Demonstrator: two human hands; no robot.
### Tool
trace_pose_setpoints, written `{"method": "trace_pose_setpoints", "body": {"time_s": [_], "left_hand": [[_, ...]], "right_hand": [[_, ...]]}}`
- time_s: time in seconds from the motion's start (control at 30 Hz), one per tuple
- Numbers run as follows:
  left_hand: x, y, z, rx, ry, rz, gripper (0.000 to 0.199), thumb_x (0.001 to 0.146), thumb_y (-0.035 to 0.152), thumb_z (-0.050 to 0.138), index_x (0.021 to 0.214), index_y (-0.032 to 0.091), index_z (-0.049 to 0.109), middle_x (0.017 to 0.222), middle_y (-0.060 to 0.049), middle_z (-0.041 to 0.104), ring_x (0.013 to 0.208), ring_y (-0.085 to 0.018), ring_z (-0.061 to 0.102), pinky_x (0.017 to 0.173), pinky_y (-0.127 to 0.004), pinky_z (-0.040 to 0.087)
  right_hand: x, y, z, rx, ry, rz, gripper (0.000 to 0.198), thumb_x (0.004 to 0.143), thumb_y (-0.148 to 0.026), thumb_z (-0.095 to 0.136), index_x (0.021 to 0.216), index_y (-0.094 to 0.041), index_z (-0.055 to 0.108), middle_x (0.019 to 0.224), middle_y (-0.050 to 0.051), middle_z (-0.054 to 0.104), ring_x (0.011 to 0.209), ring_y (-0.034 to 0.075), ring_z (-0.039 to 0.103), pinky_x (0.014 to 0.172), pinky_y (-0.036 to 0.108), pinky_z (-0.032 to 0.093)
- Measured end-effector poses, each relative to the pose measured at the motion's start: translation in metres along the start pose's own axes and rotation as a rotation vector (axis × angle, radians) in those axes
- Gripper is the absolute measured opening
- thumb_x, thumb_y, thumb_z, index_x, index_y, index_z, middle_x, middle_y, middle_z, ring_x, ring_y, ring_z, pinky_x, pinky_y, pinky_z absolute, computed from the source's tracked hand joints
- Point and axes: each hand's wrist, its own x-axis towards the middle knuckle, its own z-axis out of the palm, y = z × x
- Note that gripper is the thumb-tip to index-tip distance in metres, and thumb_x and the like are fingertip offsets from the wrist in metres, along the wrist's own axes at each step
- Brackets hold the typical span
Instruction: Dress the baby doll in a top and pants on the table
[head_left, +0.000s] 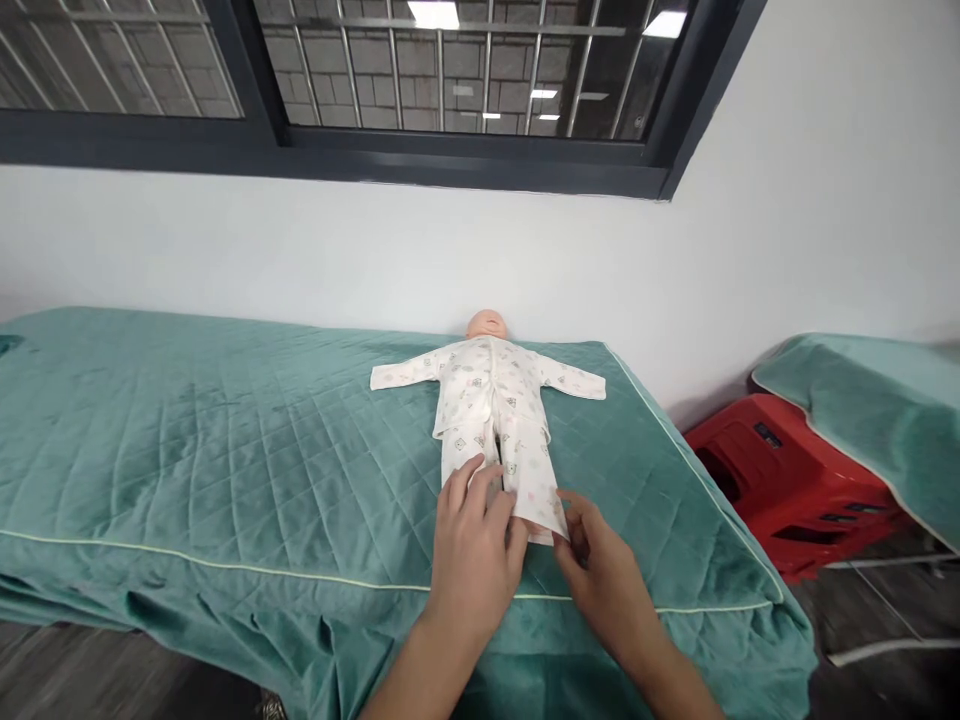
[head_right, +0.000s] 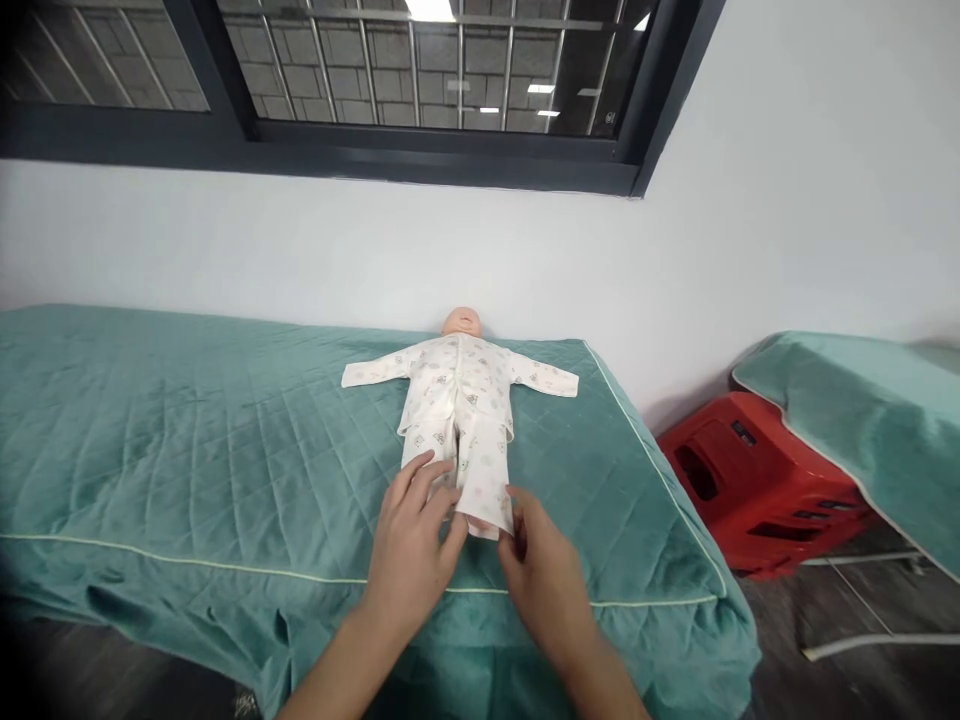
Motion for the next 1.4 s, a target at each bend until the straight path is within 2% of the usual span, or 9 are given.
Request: {"method": "trace_pose_setpoints", "body": {"time_s": [0.2,0.37,0.43,0.53,0.67,0.87,1.03,1.27,1.4], "left_hand": [[-0.017,0.001,0.013,0.016,0.021,-0.035,0.018,0.089,0.013,0.052,0.099,0.021,0.064,0.133,-0.011,0.058,0.139,-0.035,0.041,0.109,-0.061,0.045],[-0.044,-0.015,0.006,-0.133,0.070,-0.195,0.021,0.094,0.019,0.048,0.108,0.025,0.062,0.134,-0.010,0.058,0.138,-0.029,0.044,0.108,-0.053,0.047],[-0.054,-0.025,0.003,-0.201,0.100,-0.331,0.021,0.095,0.022,0.047,0.110,0.026,0.061,0.130,-0.010,0.059,0.131,-0.027,0.051,0.104,-0.050,0.050],[-0.060,-0.039,0.003,-0.258,0.127,-0.472,0.022,0.094,0.023,0.050,0.113,0.024,0.059,0.126,-0.011,0.060,0.121,-0.025,0.057,0.099,-0.046,0.052],[-0.050,-0.048,0.007,-0.239,0.068,-0.457,0.017,0.089,0.020,0.054,0.106,0.023,0.059,0.109,-0.008,0.063,0.106,-0.025,0.061,0.089,-0.042,0.053],[-0.034,-0.055,0.010,-0.159,-0.113,-0.441,0.010,0.087,0.013,0.050,0.086,0.021,0.056,0.087,-0.004,0.061,0.084,-0.022,0.059,0.076,-0.035,0.047],[-0.027,-0.055,-0.003,-0.190,-0.179,-0.441,0.010,0.086,0.014,0.048,0.084,0.021,0.054,0.085,-0.002,0.058,0.078,-0.019,0.056,0.073,-0.032,0.043],[-0.025,-0.033,-0.038,-0.262,-0.093,-0.468,0.008,0.088,0.020,0.048,0.082,0.021,0.052,0.081,0.001,0.056,0.075,-0.016,0.055,0.072,-0.028,0.042],[-0.037,-0.032,-0.034,-0.185,-0.074,-0.456,0.009,0.089,0.019,0.046,0.082,0.021,0.053,0.080,0.000,0.056,0.075,-0.017,0.056,0.072,-0.029,0.043]], "right_hand": [[-0.003,0.018,0.016,-0.040,-0.035,0.012,0.042,0.095,-0.038,0.045,0.133,-0.022,0.048,0.088,0.004,0.064,0.069,0.019,0.061,0.064,0.033,0.051],[0.006,0.017,-0.003,-0.132,-0.091,0.022,0.053,0.089,-0.036,0.051,0.140,-0.022,0.043,0.102,0.007,0.064,0.064,0.017,0.061,0.059,0.032,0.054],[0.009,0.005,-0.011,-0.221,-0.055,-0.028,0.051,0.089,-0.036,0.052,0.138,-0.024,0.045,0.112,0.009,0.062,0.075,0.020,0.065,0.063,0.034,0.056],[0.014,-0.021,-0.009,-0.302,0.013,-0.223,0.046,0.092,-0.034,0.050,0.138,-0.027,0.046,0.127,0.011,0.058,0.109,0.027,0.062,0.083,0.040,0.056],[0.023,-0.045,0.018,-0.419,0.005,-0.402,0.030,0.090,-0.019,0.048,0.119,-0.024,0.057,0.131,0.011,0.059,0.127,0.032,0.051,0.108,0.058,0.039],[0.033,-0.048,0.050,-0.568,0.022,-0.332,0.010,0.089,-0.014,0.051,0.087,-0.019,0.060,0.141,0.013,0.054,0.138,0.037,0.039,0.110,0.072,0.024],[0.038,-0.043,0.048,-0.528,0.001,-0.299,0.018,0.091,-0.012,0.046,0.086,-0.021,0.061,0.141,0.007,0.055,0.140,0.032,0.038,0.114,0.070,0.020],[0.021,-0.049,0.029,-0.341,-0.037,-0.344,0.017,0.095,-0.017,0.044,0.087,-0.023,0.058,0.139,0.003,0.055,0.142,0.028,0.035,0.116,0.064,0.023],[0.015,-0.047,0.030,-0.332,-0.016,-0.372,0.016,0.093,-0.015,0.045,0.087,-0.023,0.057,0.136,0.003,0.057,0.140,0.028,0.038,0.116,0.063,0.025]]}}
